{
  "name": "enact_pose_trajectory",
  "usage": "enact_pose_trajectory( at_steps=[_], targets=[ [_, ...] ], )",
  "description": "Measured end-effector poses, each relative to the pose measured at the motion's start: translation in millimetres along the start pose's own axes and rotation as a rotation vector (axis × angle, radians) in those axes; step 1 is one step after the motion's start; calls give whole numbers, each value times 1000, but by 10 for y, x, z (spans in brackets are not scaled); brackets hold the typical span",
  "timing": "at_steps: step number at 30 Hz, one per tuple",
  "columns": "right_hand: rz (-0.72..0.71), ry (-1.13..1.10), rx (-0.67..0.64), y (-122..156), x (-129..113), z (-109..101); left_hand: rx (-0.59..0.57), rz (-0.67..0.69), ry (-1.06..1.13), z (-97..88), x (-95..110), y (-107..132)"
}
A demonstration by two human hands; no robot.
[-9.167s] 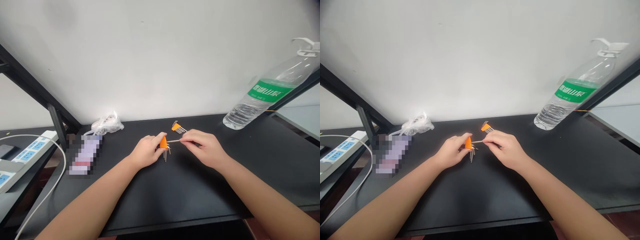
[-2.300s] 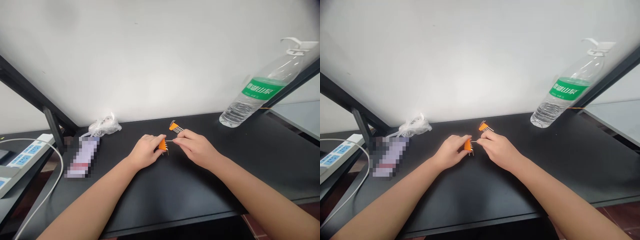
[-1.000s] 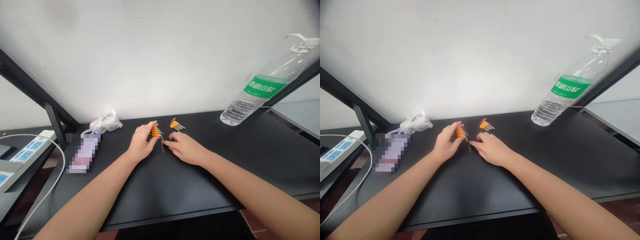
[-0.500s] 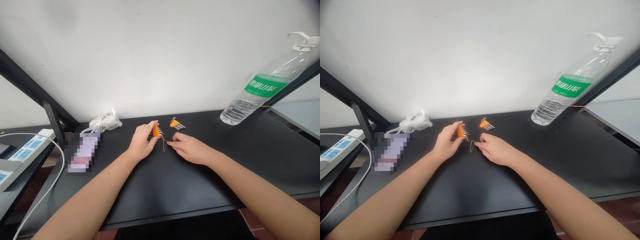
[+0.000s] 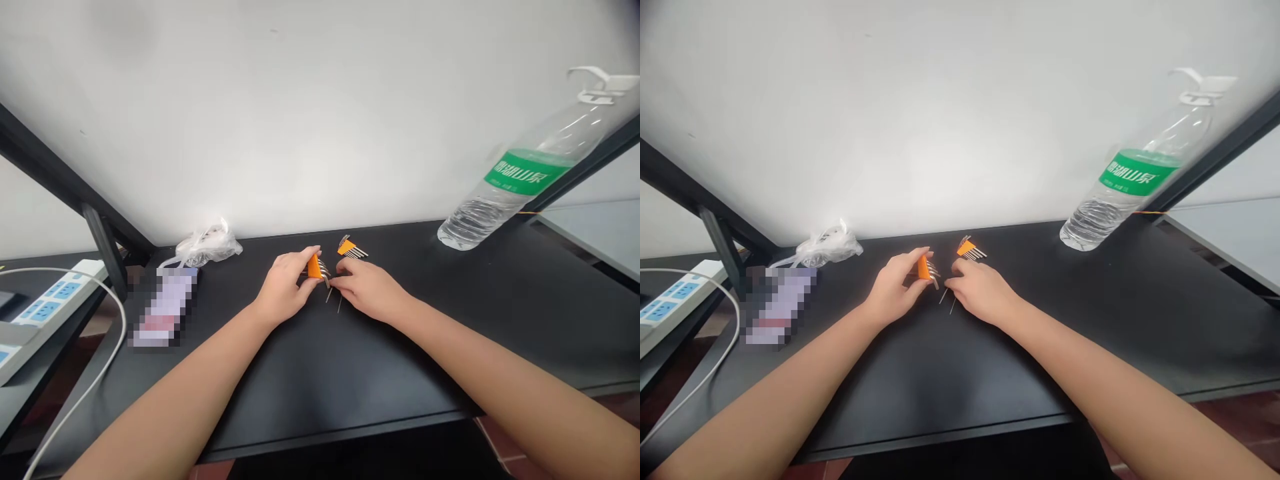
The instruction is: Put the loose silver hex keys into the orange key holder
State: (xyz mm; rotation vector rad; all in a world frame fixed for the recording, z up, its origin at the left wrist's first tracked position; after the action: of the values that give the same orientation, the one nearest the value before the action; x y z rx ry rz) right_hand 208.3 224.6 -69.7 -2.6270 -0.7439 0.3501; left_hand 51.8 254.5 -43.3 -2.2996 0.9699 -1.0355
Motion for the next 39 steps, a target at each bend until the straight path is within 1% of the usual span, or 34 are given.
enact_pose_trajectory(
  at_steps=[4,6,8,12,13,15,20,23,25,29,35,39],
  targets=[
    [28,110,-97,20,68,-91,2,-41,52,18,-10,16],
    [71,119,-133,36,136,-112,-1,-54,53,32,-27,26],
    [158,66,-162,65,245,-103,-17,-47,31,50,-34,35],
    [386,-105,-230,167,501,-19,-15,-6,-3,42,-4,27],
    [410,-136,-214,174,531,-27,-15,1,-2,39,8,22],
    [395,-214,-134,150,513,-97,-26,7,13,41,33,12],
    [285,-486,146,50,260,-413,-31,24,68,35,78,7],
    [200,-481,303,21,136,-582,-46,21,66,48,79,21],
    [158,-445,365,13,87,-639,-55,22,64,54,85,28],
    [116,-430,413,6,33,-696,-72,51,45,59,118,29],
    [109,-463,406,17,4,-726,-87,48,28,53,124,25],
    [84,-461,418,23,-24,-729,-92,75,39,54,151,30]
  ],
)
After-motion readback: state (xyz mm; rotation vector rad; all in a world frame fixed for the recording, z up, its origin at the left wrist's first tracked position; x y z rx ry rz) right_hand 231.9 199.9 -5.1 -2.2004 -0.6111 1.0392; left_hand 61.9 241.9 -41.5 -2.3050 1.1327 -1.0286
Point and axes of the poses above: each hand's wrist, its own y-axis away from the middle knuckle, its own z-axis out of the palm, x = y × z, the point moved 8 cm from there along -y, towards the middle knuckle, and after that the axes turned 12 degrees about x, right-handed, at the moved point
